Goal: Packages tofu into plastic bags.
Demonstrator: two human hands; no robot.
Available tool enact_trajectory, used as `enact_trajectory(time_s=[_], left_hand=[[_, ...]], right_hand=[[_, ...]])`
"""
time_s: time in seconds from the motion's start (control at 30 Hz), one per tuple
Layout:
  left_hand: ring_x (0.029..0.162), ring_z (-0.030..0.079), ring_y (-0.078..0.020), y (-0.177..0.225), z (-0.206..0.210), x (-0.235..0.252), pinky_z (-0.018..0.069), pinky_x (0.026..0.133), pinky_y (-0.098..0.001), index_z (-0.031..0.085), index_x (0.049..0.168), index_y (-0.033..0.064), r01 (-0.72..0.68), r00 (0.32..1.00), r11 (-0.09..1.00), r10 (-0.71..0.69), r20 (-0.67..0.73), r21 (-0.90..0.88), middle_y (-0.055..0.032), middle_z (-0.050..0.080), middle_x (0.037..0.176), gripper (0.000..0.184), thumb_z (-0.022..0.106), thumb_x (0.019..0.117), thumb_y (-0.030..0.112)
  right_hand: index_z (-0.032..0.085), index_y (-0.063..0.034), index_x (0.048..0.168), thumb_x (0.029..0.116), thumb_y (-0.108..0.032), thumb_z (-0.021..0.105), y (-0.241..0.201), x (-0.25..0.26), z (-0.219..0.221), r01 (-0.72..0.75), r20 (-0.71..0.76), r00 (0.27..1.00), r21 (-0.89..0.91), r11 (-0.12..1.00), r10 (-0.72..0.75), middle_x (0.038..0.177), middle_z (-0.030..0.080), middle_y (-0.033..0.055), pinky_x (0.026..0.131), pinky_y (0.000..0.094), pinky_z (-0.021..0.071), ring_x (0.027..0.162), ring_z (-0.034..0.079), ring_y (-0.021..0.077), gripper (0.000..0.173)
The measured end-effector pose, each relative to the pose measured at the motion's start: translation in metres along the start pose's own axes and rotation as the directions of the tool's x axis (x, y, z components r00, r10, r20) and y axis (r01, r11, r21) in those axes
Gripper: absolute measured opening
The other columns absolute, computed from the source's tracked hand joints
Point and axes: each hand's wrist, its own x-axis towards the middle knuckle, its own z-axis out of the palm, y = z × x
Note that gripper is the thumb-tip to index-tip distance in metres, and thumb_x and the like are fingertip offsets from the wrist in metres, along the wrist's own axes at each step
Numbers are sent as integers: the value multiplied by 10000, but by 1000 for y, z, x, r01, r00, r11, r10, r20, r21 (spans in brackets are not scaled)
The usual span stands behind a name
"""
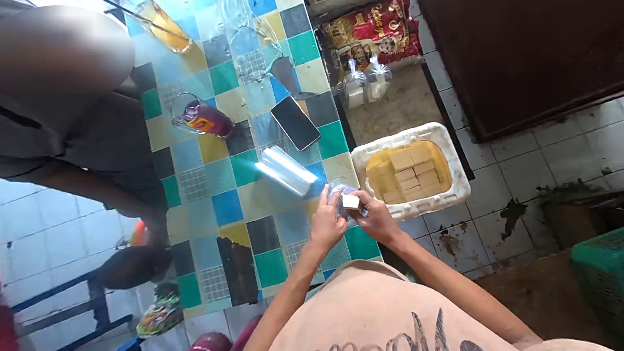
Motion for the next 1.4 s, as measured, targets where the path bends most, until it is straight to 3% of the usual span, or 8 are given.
enact_trajectory(time_s=[0.1,0.23,0.37,0.53,0.67,0.77,1.0,1.4], left_hand=[[1149,650,-352,7,1,-4,544,919,-487,452,1529,78,-24,999,998,22,46,54,-186,169,1685,606,539,933,12],[978,711,-345,16,7,-12,574,832,-485,497,1511,117,-121,993,977,120,16,176,-177,180,1686,575,537,943,29],[823,739,-327,-2,33,-26,614,692,-441,689,1320,75,-474,833,873,486,-264,112,-275,397,1562,424,611,910,2],[679,694,-121,-23,53,-57,590,614,-249,696,1268,10,-744,651,658,680,-337,-111,-332,527,1407,391,735,910,162],[852,602,-181,-17,18,-58,506,723,-324,598,1275,-94,-454,818,845,269,-508,-283,-242,600,1208,468,624,955,246],[1171,575,-241,-4,-18,-38,472,985,-420,475,1415,-23,-103,971,806,-44,-233,-583,-196,572,1336,423,525,1052,189],[690,620,-88,-2,-14,-28,553,678,-246,555,1083,70,204,975,319,-152,163,-925,-15,619,818,97,481,1078,133],[814,692,-148,-16,7,-35,582,771,-314,480,1322,67,167,984,173,-90,153,-971,-69,680,937,399,213,1139,299]], right_hand=[[614,44,1292,1024,-118,582,-30,2,-2,-175,175,951,-375,910,255,1111,703,241,950,545,533,1053,695,396,314],[594,42,1325,1057,-101,500,-54,12,1,-327,212,844,-524,786,493,1230,667,258,1024,545,491,1187,643,409,318],[617,87,1273,977,-59,632,-46,3,2,-360,-81,933,-185,914,351,1169,691,265,1014,527,514,1122,679,374,330],[525,62,1356,990,-11,620,-40,-7,-2,-283,-180,914,361,889,364,1155,659,154,923,287,542,1014,646,116,386],[545,20,1334,980,-53,639,-38,-15,-10,-229,-67,950,511,828,305,1076,689,69,856,262,584,940,674,73,374],[497,35,1380,980,-33,629,-38,-20,-10,-286,41,945,586,758,325,1130,683,99,881,276,588,982,684,106,426],[523,32,1328,948,-39,675,-50,-26,-10,-360,177,933,485,797,314,1073,683,61,882,245,573,957,674,71,414],[584,39,1287,977,-98,665,-61,-26,-12,-281,293,924,90,955,245,1098,671,75,931,223,513,988,623,37,349]])
